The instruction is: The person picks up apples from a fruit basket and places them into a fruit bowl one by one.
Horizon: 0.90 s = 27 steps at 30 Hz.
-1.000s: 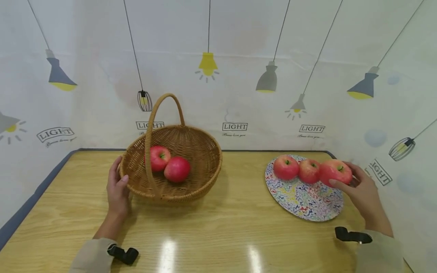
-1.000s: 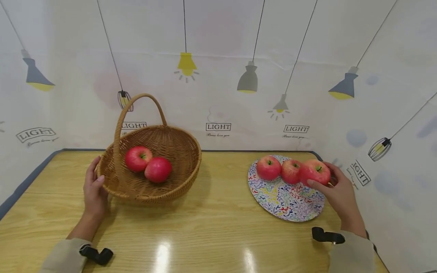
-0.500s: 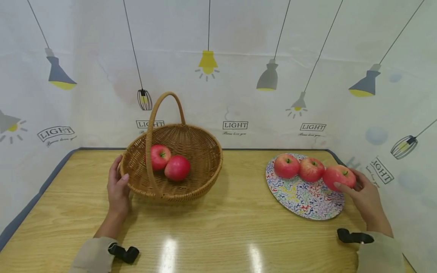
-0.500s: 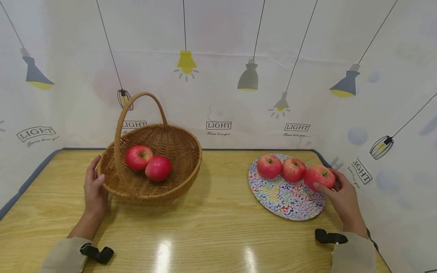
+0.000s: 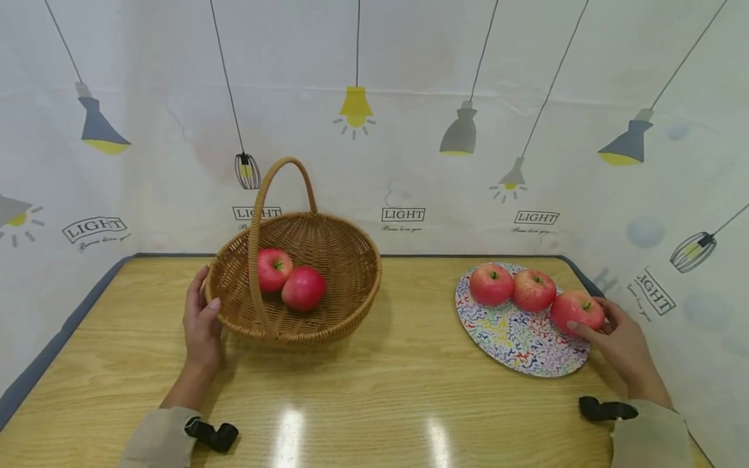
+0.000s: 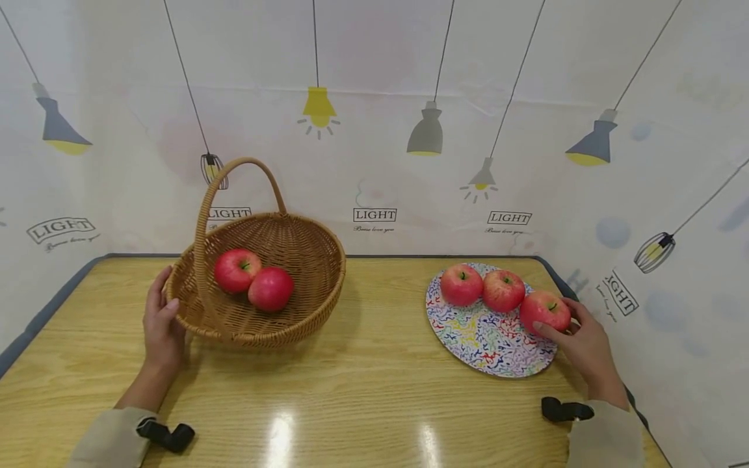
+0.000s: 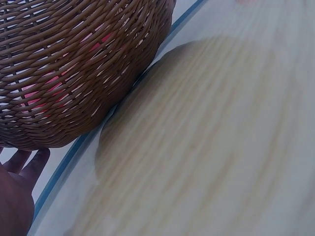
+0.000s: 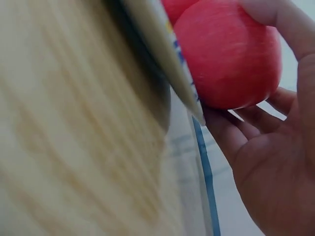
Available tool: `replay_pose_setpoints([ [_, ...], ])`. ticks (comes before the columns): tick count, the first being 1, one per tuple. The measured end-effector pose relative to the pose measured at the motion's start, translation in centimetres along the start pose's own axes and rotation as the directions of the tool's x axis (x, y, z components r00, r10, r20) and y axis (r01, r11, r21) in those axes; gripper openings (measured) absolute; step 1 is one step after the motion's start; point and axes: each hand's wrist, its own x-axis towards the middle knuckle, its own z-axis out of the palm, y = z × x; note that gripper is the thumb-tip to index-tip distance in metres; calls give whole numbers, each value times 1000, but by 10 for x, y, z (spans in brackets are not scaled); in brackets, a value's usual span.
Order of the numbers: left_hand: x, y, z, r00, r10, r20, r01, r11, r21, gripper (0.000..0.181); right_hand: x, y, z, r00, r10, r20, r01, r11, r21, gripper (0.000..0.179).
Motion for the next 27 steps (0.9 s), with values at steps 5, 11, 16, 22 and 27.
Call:
replay_pose_setpoints([
  [5, 0, 1, 0, 1000, -13, -6, 13, 1000, 10, 59, 1, -1, -4, 1000, -7, 28, 10, 996, -90, 91],
  [11, 0, 1, 0, 1000, -27, -5, 27, 999, 19, 59, 1, -2, -3, 998, -17, 65, 26, 991, -133, 95],
  [16, 1, 2, 0, 1000, -31, -2, 31, 999, 28, 59, -1, -3, -1, 998, -24, 64, 34, 989, -145, 94],
  [22, 1, 0, 0, 1000, -16, -3, 16, 1000, 2, 59, -1, -4, 0, 997, -23, 72, 34, 988, -152, 96],
  [27, 1, -1, 0, 1000, -10, -7, 10, 1000, 0, 59, 1, -4, 0, 995, -41, 90, 55, 986, -156, 94],
])
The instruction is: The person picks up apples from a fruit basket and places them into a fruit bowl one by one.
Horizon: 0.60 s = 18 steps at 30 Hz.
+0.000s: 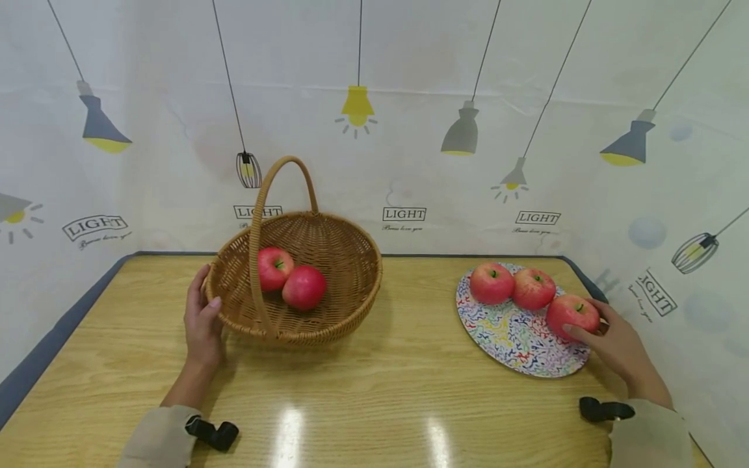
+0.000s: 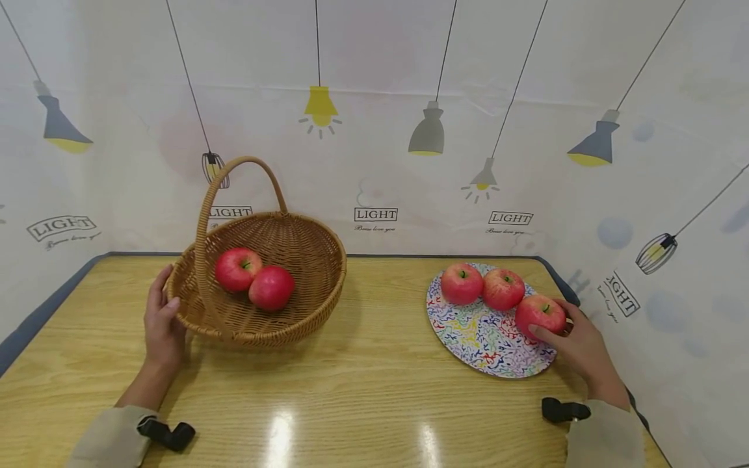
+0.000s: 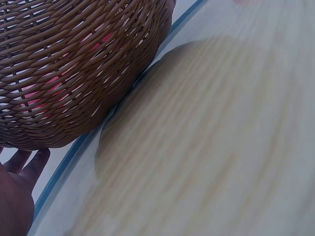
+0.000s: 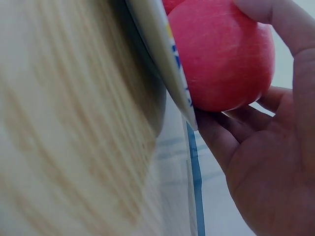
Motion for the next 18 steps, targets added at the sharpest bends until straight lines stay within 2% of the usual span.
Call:
replay_pose_setpoints([
  [6, -1, 1, 1, 1000, -10, -9, 10, 1000, 2, 59, 1, -2, 2, 1000, 12, -2, -12, 1000, 17, 95],
  [18, 0, -1, 0, 1000, 9, -9, -9, 1000, -5, 59, 4, -1, 7, 1000, 9, -25, -8, 999, 39, 94],
])
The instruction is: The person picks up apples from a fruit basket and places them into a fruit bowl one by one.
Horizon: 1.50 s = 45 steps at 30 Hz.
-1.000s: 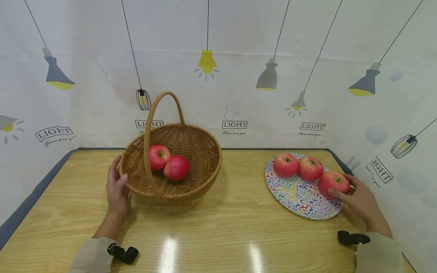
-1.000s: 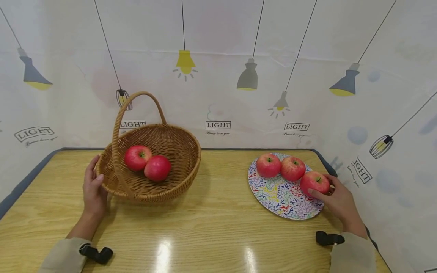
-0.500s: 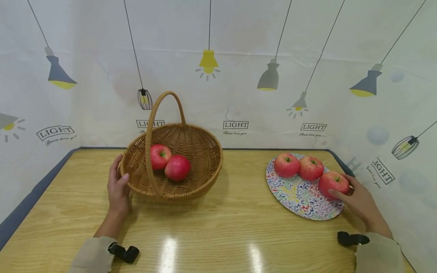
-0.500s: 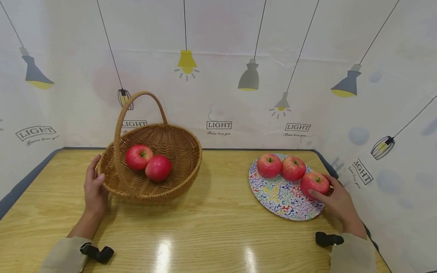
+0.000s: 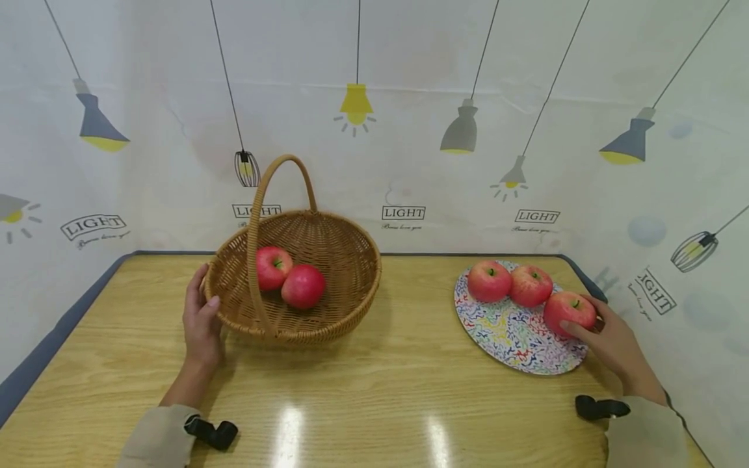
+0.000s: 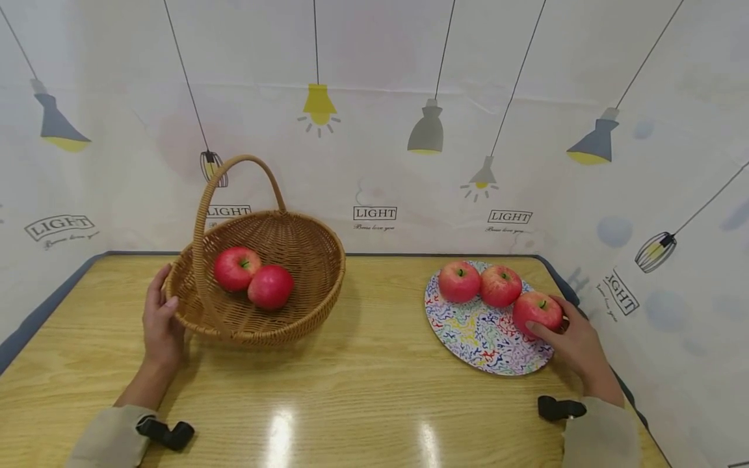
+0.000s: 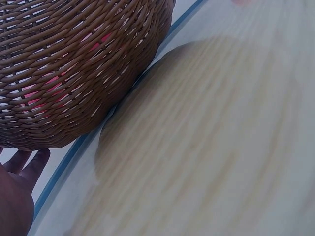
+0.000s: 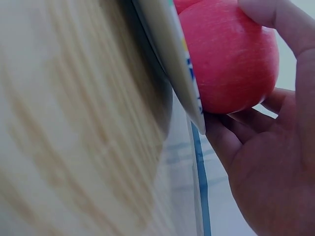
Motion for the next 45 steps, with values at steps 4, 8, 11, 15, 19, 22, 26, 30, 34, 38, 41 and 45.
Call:
replay_pose_setpoints([
  [4, 0, -2, -1, 1000, 9, 2, -9, 1000, -20, 59, 0, 0, 1, 1000, 1, -4, -1, 1000, 0, 95],
  [8, 0, -3, -1, 1000, 5, 5, -5, 1000, -13, 59, -1, -1, 1, 1000, 12, 3, -12, 1000, 21, 97],
  [11, 0, -3, 1, 1000, 3, 12, -3, 1000, -12, 59, -3, 0, 0, 1000, 28, 3, -28, 999, 46, 98],
  [15, 0, -5, 2, 1000, 11, 19, -11, 1000, -16, 59, -7, 0, -2, 999, 26, -28, -24, 998, 60, 97],
  [19, 1, -7, 4, 999, 26, 22, -25, 999, -29, 58, -9, -2, -8, 998, -11, -69, 16, 997, 76, 93],
  [22, 1, -6, 4, 999, 25, 34, -24, 999, -29, 58, -13, -8, -15, 994, -55, -95, 62, 995, 75, 90],
  [26, -4, -2, 0, 1000, 4, -8, -4, 1000, -10, 58, -16, -31, -18, 981, -159, -114, 166, 985, 54, 89],
  [30, -7, -1, -2, 1000, 5, -18, -5, 1000, 0, 58, -19, -64, -22, 960, -261, -104, 265, 964, 30, 89],
  [34, -5, -3, 3, 999, 7, 31, -7, 1000, 8, 59, -27, -94, -25, 944, -319, -81, 322, 947, 20, 88],
  [38, -3, -6, 5, 999, 28, 25, -27, 999, -34, 57, -28, -129, -18, 899, -434, -55, 435, 900, 9, 88],
  [41, -2, -6, 3, 998, 56, 14, -56, 997, -53, 56, -25, -161, -11, 858, -513, -26, 512, 858, -37, 88],
  [45, -1, -5, 0, 998, 66, 7, -65, 997, -43, 56, -24, -206, 1, 817, -576, 35, 576, 817, -4, 87],
])
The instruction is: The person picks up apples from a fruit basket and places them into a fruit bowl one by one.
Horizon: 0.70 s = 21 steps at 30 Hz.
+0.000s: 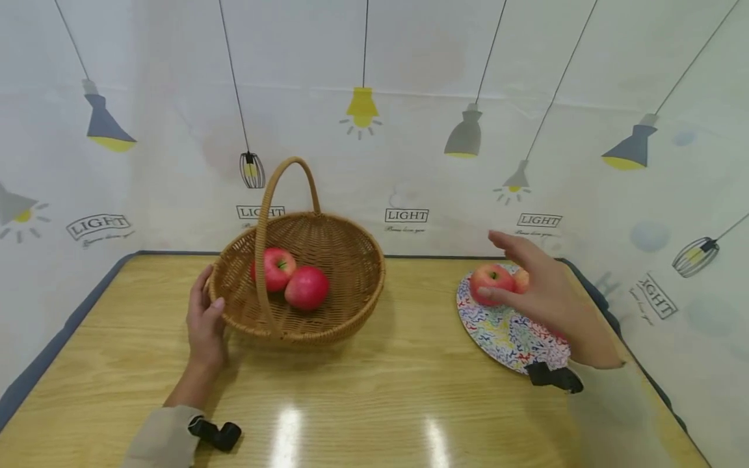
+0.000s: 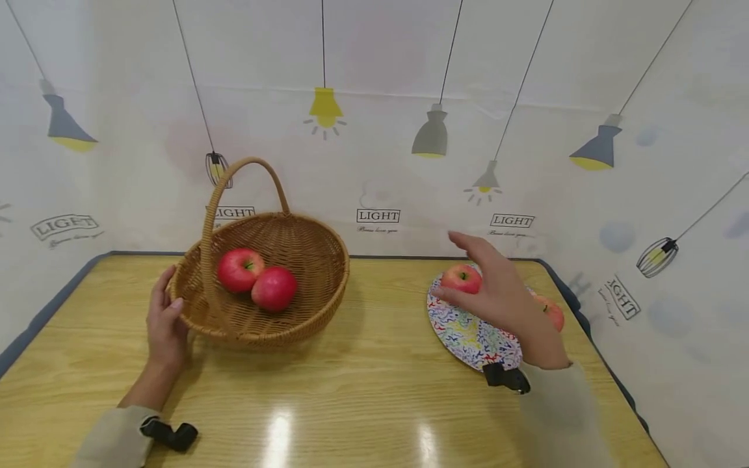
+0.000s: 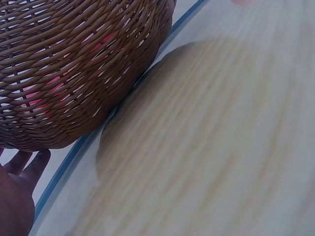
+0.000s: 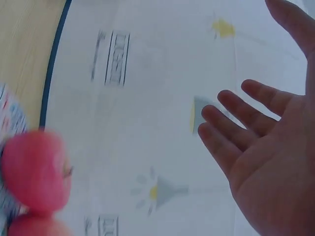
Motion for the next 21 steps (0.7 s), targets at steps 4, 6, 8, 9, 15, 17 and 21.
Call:
replay_pose_setpoints([
  [4, -1, 2, -1, 1000, -26, 2, 26, 999, 26, 57, 24, -31, 17, 992, -111, 57, 109, 993, 39, 86],
  [6, -1, 3, -2, 999, -35, 4, 35, 999, 33, 58, 35, -45, 28, 982, -174, 79, 170, 984, 55, 86],
  [8, -2, 3, -2, 999, -32, 6, 32, 999, 27, 58, 47, -58, 39, 968, -228, 104, 219, 972, 88, 87],
  [9, -2, 3, -3, 1000, -28, 5, 28, 999, 25, 58, 53, -64, 45, 962, -244, 118, 232, 967, 109, 87],
  [15, -1, 3, -3, 1000, -5, 11, 5, 1000, 12, 57, 85, -92, 84, 945, -237, 224, 194, 961, 196, 87],
  [17, -1, 3, -3, 1000, -7, 21, 7, 1000, 7, 57, 93, -99, 97, 941, -211, 264, 164, 968, 190, 89],
  [21, 1, 2, -1, 1000, -16, 25, 16, 1000, 16, 58, 108, -109, 121, 926, -144, 350, 81, 979, 189, 91],
])
